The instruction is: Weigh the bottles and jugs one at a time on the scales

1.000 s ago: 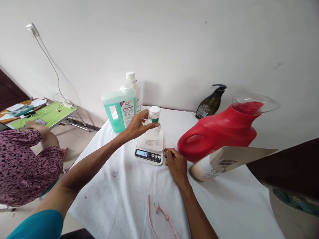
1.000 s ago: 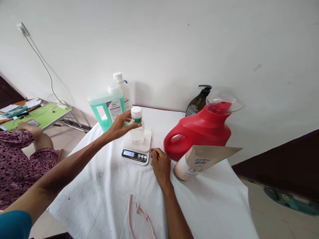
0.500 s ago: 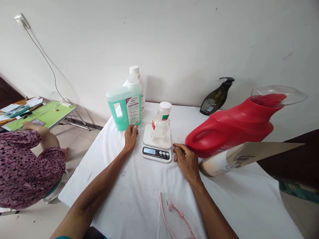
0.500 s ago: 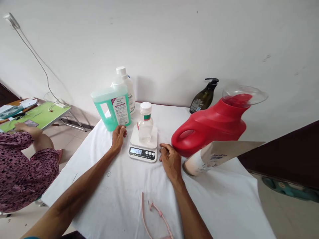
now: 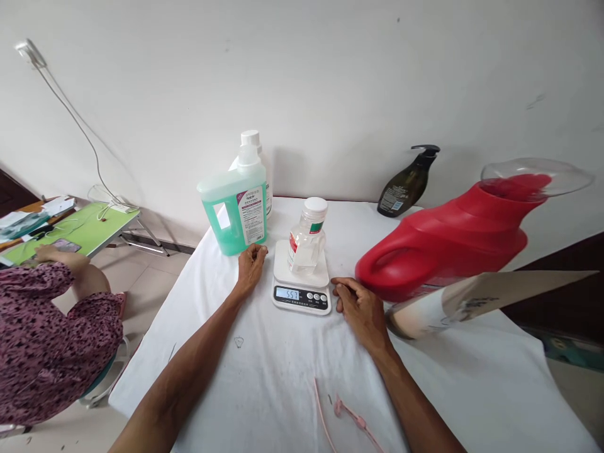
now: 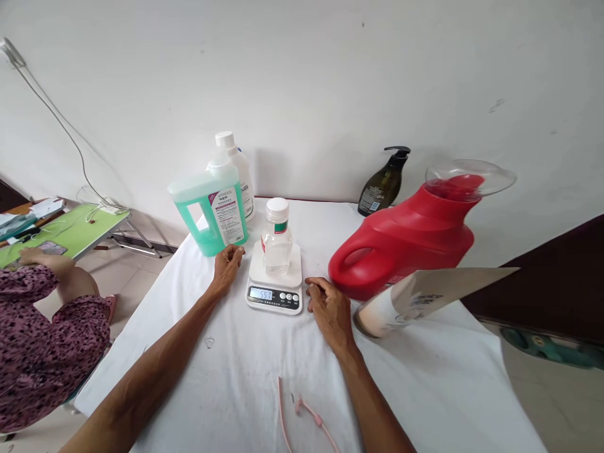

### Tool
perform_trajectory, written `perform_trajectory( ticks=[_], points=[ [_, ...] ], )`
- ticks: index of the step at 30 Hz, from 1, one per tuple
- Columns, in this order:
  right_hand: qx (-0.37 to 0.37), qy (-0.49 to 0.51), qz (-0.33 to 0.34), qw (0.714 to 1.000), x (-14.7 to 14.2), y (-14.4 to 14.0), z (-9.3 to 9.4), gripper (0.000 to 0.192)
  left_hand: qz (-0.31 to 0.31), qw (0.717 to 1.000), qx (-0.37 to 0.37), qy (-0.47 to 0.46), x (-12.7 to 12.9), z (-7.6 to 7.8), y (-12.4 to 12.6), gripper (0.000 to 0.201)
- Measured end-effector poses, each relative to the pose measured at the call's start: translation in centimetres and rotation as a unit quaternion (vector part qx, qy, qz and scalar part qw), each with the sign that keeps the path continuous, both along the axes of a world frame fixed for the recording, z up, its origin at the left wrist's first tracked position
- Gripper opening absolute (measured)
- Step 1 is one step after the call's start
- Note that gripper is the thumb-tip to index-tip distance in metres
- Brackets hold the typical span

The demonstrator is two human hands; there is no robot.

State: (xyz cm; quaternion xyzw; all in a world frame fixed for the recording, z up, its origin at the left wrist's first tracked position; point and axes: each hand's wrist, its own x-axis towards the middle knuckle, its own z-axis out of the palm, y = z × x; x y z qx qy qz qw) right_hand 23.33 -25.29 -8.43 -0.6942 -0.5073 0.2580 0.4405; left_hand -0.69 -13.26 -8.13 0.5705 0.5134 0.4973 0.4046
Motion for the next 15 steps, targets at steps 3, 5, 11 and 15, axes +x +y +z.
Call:
perform_trajectory(
  ticks=[3,5,11,15],
  points=[
    [0.002,0.004,0.000,1.000,0.00,0.08,-0.05,0.050,0.003,1.000,0.002,0.012,0.07,0.13,-0.08,0.029],
    [0.001,0.006,0.003,1.000,-0.01,0.13,-0.04,0.049,0.003,1.000,0.002,0.016,0.05,0.22,-0.12,0.028],
    [-0.008,0.009,0.003,1.000,-0.08,0.13,0.16,0.050,0.004,1.000,0.007,0.017,0.09,0.22,-0.15,0.027],
    [-0.012,0.013,0.004,1.000,-0.17,0.05,0.34,0.051,0.000,1.000,0.009,0.019,0.12,0.11,-0.14,0.027]
  ],
)
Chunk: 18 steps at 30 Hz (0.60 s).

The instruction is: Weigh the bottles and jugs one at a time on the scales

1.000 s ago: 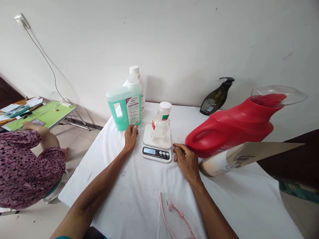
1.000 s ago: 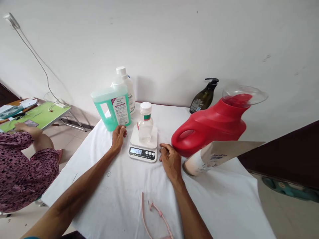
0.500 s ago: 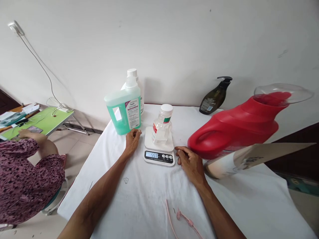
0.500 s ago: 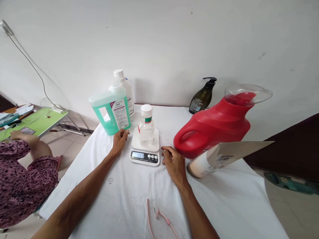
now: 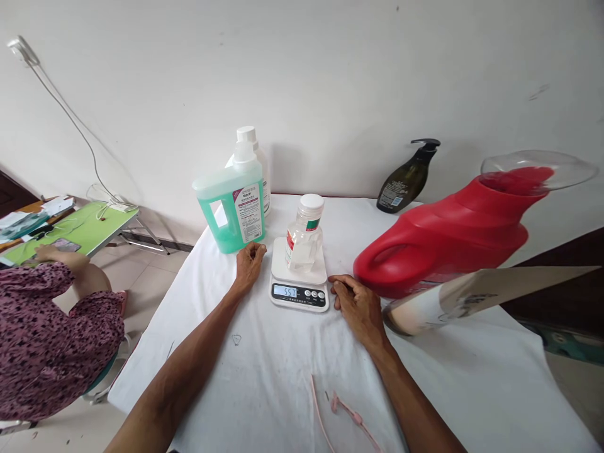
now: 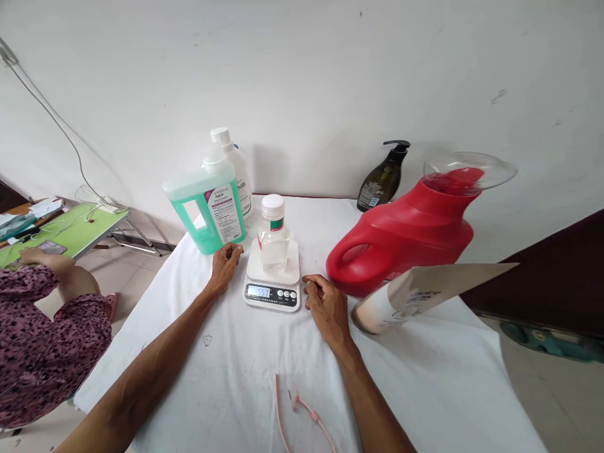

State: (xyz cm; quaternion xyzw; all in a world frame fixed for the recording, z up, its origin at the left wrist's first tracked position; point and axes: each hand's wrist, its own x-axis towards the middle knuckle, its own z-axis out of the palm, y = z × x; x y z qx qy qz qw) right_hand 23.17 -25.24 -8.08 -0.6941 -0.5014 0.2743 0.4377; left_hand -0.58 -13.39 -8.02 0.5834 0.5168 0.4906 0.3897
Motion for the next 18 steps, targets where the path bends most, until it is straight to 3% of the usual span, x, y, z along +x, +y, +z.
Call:
perform_trajectory(
  ticks=[18],
  points=[
    [0.004,0.003,0.008,1.000,0.05,-0.01,0.02,0.048,-0.001,1.000,0.003,0.015,0.05,0.04,0.09,0.028]
  ],
)
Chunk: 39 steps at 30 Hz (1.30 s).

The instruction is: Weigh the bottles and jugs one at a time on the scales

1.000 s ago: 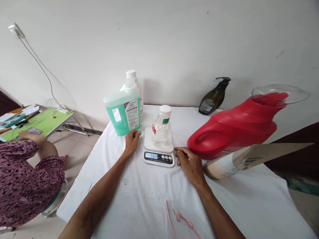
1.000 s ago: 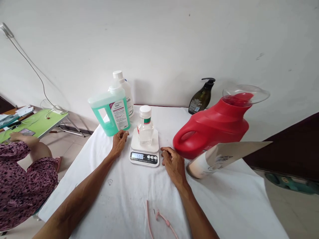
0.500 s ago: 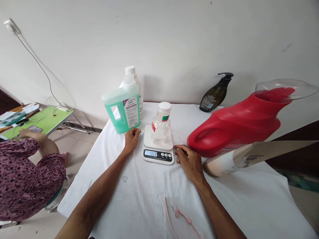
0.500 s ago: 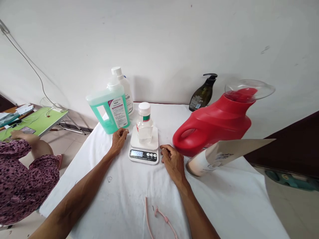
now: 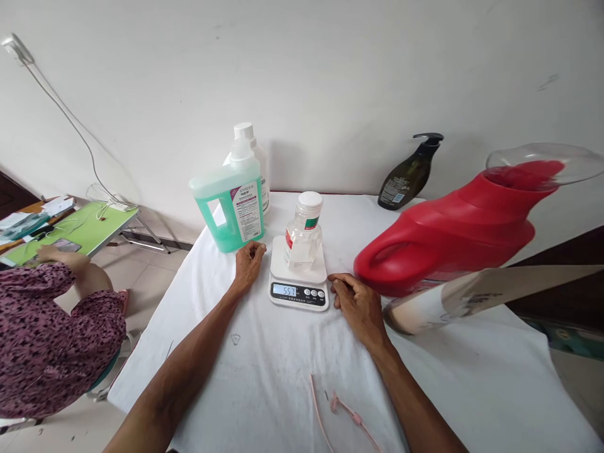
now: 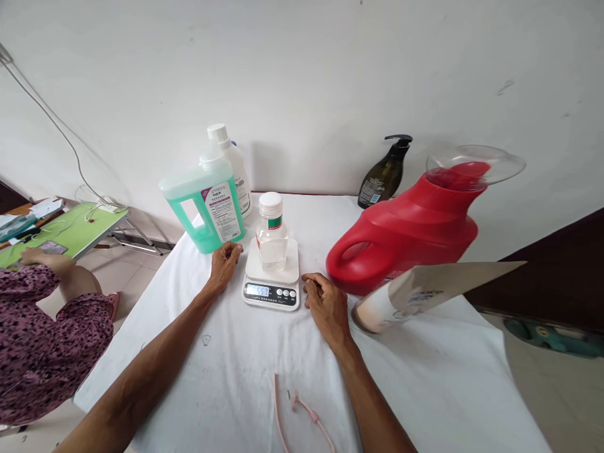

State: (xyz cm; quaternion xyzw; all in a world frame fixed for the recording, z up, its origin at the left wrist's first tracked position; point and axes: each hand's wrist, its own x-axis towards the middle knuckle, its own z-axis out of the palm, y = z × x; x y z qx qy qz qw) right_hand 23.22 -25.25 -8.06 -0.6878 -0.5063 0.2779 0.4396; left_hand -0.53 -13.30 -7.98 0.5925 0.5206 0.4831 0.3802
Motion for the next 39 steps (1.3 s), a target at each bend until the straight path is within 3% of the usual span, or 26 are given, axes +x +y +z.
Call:
perform_trajectory(
  ticks=[6,12,16,21,24,27,30,33,36,39],
  points=[
    [-0.005,0.000,-0.004,1.000,0.0,0.1,0.1,0.050,-0.001,1.000,-0.001,0.001,0.0,0.1,-0.1,0.028],
    [0.000,0.004,0.001,1.000,0.0,0.1,0.1,0.048,-0.015,0.998,0.017,-0.061,0.0,0.9,-0.9,0.045],
    [0.010,0.009,0.004,1.000,0.0,0.1,0.0,0.046,-0.028,0.995,0.063,-0.076,0.2,2.8,-2.0,0.050],
    [0.017,0.019,0.005,1.000,0.0,0.1,0.0,0.043,-0.066,0.983,0.161,-0.059,1.1,6.5,-3.3,0.064],
    [0.021,0.023,0.010,0.999,0.0,0.1,-0.1,0.043,-0.109,0.979,0.175,-0.007,2.3,8.6,-3.4,0.085],
    [0.030,0.021,0.014,0.999,0.2,0.1,-0.4,0.043,-0.154,0.972,0.163,0.071,3.7,9.7,-3.1,0.101],
    [0.040,0.020,0.019,0.999,0.4,0.2,-0.7,0.046,-0.173,0.968,0.120,0.136,4.8,9.5,-2.6,0.080],
    [0.044,0.014,0.022,0.999,0.6,0.3,-1.2,0.049,-0.151,0.972,0.084,0.157,5.2,9.0,-2.1,0.062],
    [0.057,0.006,0.021,0.998,0.8,0.2,-1.6,0.048,-0.116,0.980,0.095,0.130,5.9,9.3,-0.6,0.057],
    [0.084,0.008,0.018,0.996,0.8,0.2,-2.0,0.044,-0.084,0.987,0.117,0.070,7.9,10.5,3.0,0.057]
  ],
)
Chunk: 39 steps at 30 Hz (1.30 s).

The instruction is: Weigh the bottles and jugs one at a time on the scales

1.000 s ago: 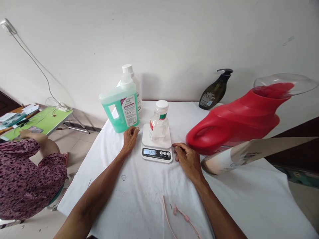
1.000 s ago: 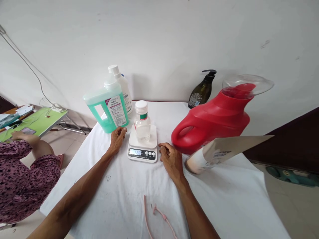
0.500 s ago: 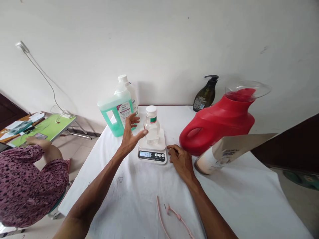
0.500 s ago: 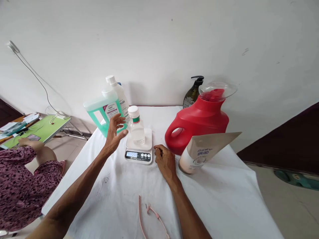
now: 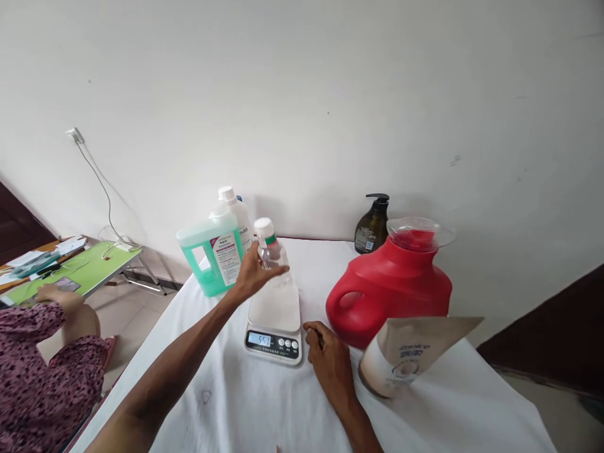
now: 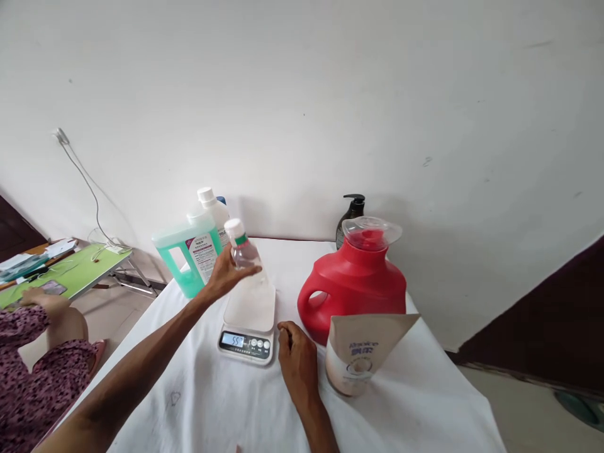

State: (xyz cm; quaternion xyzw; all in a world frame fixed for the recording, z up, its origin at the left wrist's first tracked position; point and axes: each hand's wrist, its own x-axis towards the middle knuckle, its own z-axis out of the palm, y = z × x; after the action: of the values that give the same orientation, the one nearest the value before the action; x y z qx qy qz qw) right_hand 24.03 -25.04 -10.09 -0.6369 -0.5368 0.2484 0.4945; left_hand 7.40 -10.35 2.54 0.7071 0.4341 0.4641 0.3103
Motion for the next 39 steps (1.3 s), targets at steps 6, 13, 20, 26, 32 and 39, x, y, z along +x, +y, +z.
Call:
perform_trajectory(
  ticks=[6,13,20,26,32,39],
  points=[
    [0.037,0.005,-0.026,0.999,-0.3,0.3,-1.2,0.042,0.128,0.991,-0.036,0.017,5.9,0.2,11.0,0.059],
    [0.052,0.000,-0.041,0.998,-0.2,0.4,-2.6,0.040,0.261,0.962,-0.061,0.045,8.6,-3.0,18.2,0.058],
    [0.049,-0.007,-0.046,0.998,-0.2,0.3,-2.6,0.040,0.300,0.950,-0.070,0.057,7.9,-4.7,19.7,0.063],
    [0.047,-0.008,-0.045,0.998,-0.2,0.1,-2.1,0.039,0.283,0.956,-0.065,0.045,7.6,-3.6,18.5,0.090],
    [0.048,-0.011,-0.041,0.998,-0.3,0.1,-1.7,0.039,0.174,0.980,0.095,0.029,10.7,-0.5,14.3,0.112],
    [0.060,-0.006,-0.035,0.998,-0.6,0.0,-0.9,0.035,-0.210,0.969,-0.125,0.023,18.0,3.8,8.2,0.080]
  ],
)
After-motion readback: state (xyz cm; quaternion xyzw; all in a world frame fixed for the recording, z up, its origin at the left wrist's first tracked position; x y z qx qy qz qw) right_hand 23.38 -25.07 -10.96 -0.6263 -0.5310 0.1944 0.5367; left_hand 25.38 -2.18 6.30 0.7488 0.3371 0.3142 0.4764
